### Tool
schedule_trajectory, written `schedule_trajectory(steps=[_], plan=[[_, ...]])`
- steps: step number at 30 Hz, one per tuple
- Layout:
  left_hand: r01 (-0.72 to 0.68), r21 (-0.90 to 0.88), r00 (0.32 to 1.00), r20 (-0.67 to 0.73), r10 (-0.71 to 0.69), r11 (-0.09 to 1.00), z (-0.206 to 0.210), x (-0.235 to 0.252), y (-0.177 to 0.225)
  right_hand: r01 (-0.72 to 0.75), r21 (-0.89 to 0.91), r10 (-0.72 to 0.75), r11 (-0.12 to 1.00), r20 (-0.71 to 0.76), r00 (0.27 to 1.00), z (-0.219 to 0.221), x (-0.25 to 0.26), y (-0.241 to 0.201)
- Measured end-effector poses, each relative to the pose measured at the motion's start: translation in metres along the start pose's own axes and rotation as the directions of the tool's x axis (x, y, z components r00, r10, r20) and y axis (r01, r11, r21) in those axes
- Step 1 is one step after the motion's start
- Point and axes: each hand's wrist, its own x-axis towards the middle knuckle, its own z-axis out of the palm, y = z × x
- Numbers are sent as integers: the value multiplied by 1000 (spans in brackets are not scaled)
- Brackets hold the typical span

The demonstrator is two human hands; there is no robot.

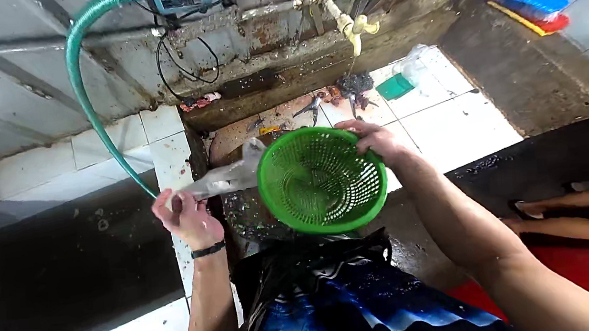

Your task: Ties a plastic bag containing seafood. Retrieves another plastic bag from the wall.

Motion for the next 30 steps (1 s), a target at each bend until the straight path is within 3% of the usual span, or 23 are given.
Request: schedule_trajectory(steps=[4, 7, 9, 11, 13, 15, 17, 19, 21, 23, 25, 27, 28, 29, 30], plan=[[-205, -102, 971, 102, 215, 973, 35, 30, 32, 23, 12, -19, 1000, -254, 967, -32, -1, 46], [-263, -102, 928, 247, 280, 960, 46, 39, 65, 49, -49, -64, 998, -369, 927, -2, -7, 93], [-292, -62, 899, 322, 296, 954, 62, 39, 96, 65, -369, -202, 927, -345, 917, 23, -9, 110], [-310, -44, 875, 378, 303, 950, 83, 34, 129, 16, -674, -261, 738, -264, 929, 53, -12, 95], [-283, -7, 830, 499, 248, 959, 95, 15, 157, 108, -746, -349, 657, -175, 920, 81, -12, 74], [-257, 22, 727, 663, 178, 966, 102, -13, 178, 266, -654, -387, 709, -45, 921, 104, -8, 46], [-202, -41, 598, 786, 157, 978, 107, -35, 189, 344, -394, -318, 852, 132, 939, 118, -6, 13], [-140, -139, 505, 842, 192, 980, 106, -46, 192, 358, -98, -316, 929, 296, 901, 123, -3, -16], [-135, -226, 462, 847, 263, 965, 103, -50, 184, 369, 45, -364, 928, 312, 878, 116, -3, -36], [-57, -234, 474, 849, 232, 971, 95, -50, 162, 392, 3, -385, 920, 191, 903, 98, -6, -43], [70, -92, 519, 854, 42, 993, 81, -49, 123, 403, -188, -405, 896, 27, 914, 74, -3, -30], [157, 167, 534, 815, -226, 973, 63, -47, 71, 371, -348, -434, 861, -124, 892, 51, -1, -2], [107, 324, 528, 783, -330, 940, 54, -46, 43, 360, -375, -450, 854, -183, 874, 43, -3, 12], [-41, 488, 525, 753, -396, 872, 47, -48, 19, 362, -381, -464, 851, -219, 858, 38, -8, 23], [-261, 626, 546, 724, -423, 734, 41, -52, 2, 367, -390, -480, 844, -246, 842, 36, -17, 31]])
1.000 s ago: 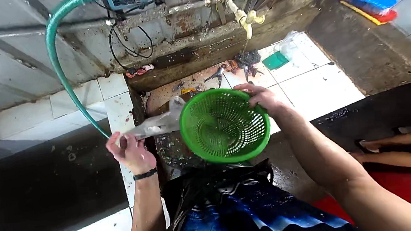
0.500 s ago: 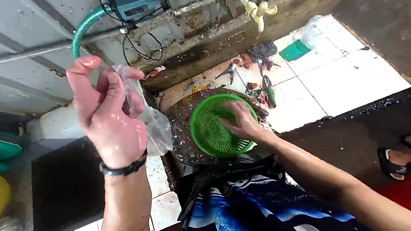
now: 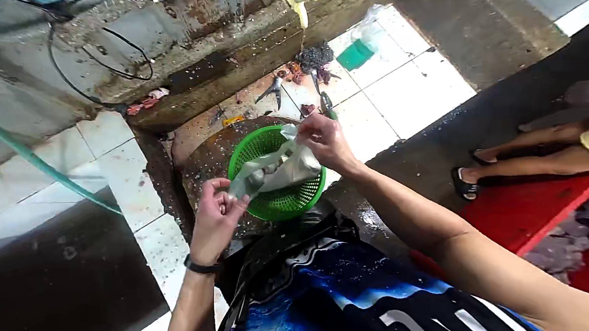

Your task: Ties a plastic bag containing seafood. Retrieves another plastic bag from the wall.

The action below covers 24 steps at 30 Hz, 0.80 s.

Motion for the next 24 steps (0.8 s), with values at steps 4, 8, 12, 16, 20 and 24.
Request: schedule_trajectory(steps=[4, 8, 12, 16, 20, 24], plan=[[115, 638, 990, -6, -144, 762, 18, -8, -6, 103, -190, -119, 976, -72, 990, -5, -19, -7], [115, 789, 880, 201, -430, 604, 12, 6, 2, 249, -236, -265, 939, -40, 963, 7, -13, -12], [287, -74, 958, 44, -285, 955, 1, 31, -2, 310, 125, -323, 942, 107, 940, -5, -15, -46], [-12, -547, 999, 31, 35, 837, 35, 44, 52, 404, 271, -456, 874, 169, 874, -1, -13, -92], [-281, -54, 940, 184, 287, 958, 68, 39, 57, 320, 224, -338, 921, 50, 940, 14, 17, -73], [-200, 508, 969, -25, 246, 838, 65, 52, 24, -51, 346, -78, 937, 350, 934, 51, 9, -28]])
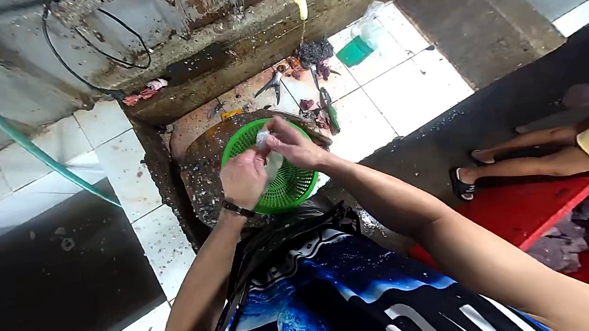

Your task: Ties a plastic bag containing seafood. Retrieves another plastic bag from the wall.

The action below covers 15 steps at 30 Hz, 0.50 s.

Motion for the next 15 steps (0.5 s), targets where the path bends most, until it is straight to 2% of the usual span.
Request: schedule_trajectory(steps=[1, 3, 5, 6, 8, 10, 11, 13, 15], plan=[[110, -63, 994, 11, -110, 992, 3, 3, -11, -95, 21, 94, 995, 48, 994, 6, -2, 9], [270, -228, 962, 19, -273, 936, 10, 5, -26, -188, 37, 184, 981, 84, 979, 12, -3, 17], [278, -249, 960, 47, -275, 928, 13, 8, -28, -195, 13, 193, 981, 90, 977, 13, 4, 17], [279, -229, 958, 134, -254, 932, 12, 10, -28, -184, -8, 184, 983, 85, 979, 12, 6, 19], [349, -263, 897, 371, -239, 900, 11, 17, -29, -163, -100, 170, 982, 65, 983, 8, 8, 24], [474, -416, 810, 552, -199, 776, 7, 12, -34, -93, -266, 103, 959, 23, 994, 4, 2, 26], [552, -502, 775, 604, -187, 666, 4, 11, -36, -44, -337, 43, 940, -11, 999, 0, -1, 28], [648, -597, 745, 626, -230, 474, -1, 10, -39, 28, -390, -62, 920, -77, 995, -4, -11, 29], [666, -637, 744, 605, -283, 388, -4, 10, -39, 43, -416, -94, 908, -102, 990, -2, -24, 23]])
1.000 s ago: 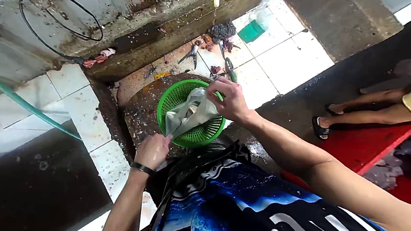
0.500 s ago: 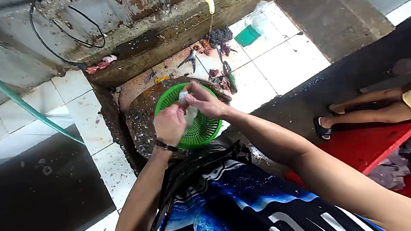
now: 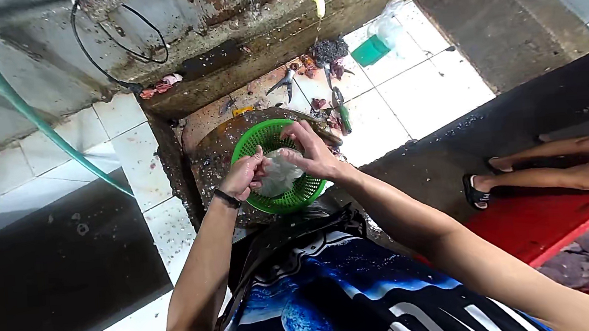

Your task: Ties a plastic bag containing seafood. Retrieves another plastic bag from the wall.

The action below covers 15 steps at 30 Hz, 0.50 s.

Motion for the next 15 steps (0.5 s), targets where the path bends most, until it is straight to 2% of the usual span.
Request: schedule_trajectory(steps=[4, 7, 9, 11, 13, 14, 15], plan=[[33, -58, 999, 43, -30, 998, 3, 8, 8, 68, -99, -71, 993, -29, 997, 6, -15, -14], [-7, -30, 992, 126, 11, 1000, 5, 13, 6, 30, -193, -39, 981, -45, 998, 14, -15, -17], [-50, 18, 989, 141, 47, 999, 4, 12, 5, 35, -116, -40, 993, -36, 999, 17, -12, -18], [-134, 79, 987, 99, 126, 988, 1, 12, 4, 61, 3, -61, 998, -22, 998, 13, -10, -23], [-237, 213, 971, 49, 232, 948, -9, 20, 7, 47, 145, -60, 988, 83, 995, 2, -10, -25], [-289, 351, 953, 24, 301, 890, -18, 24, 5, 37, 157, -63, 987, 161, 985, -6, -10, -22], [-307, 502, 935, -2, 356, 809, -30, 29, 2, 34, 77, -50, 996, 223, 973, -17, -9, -12]])
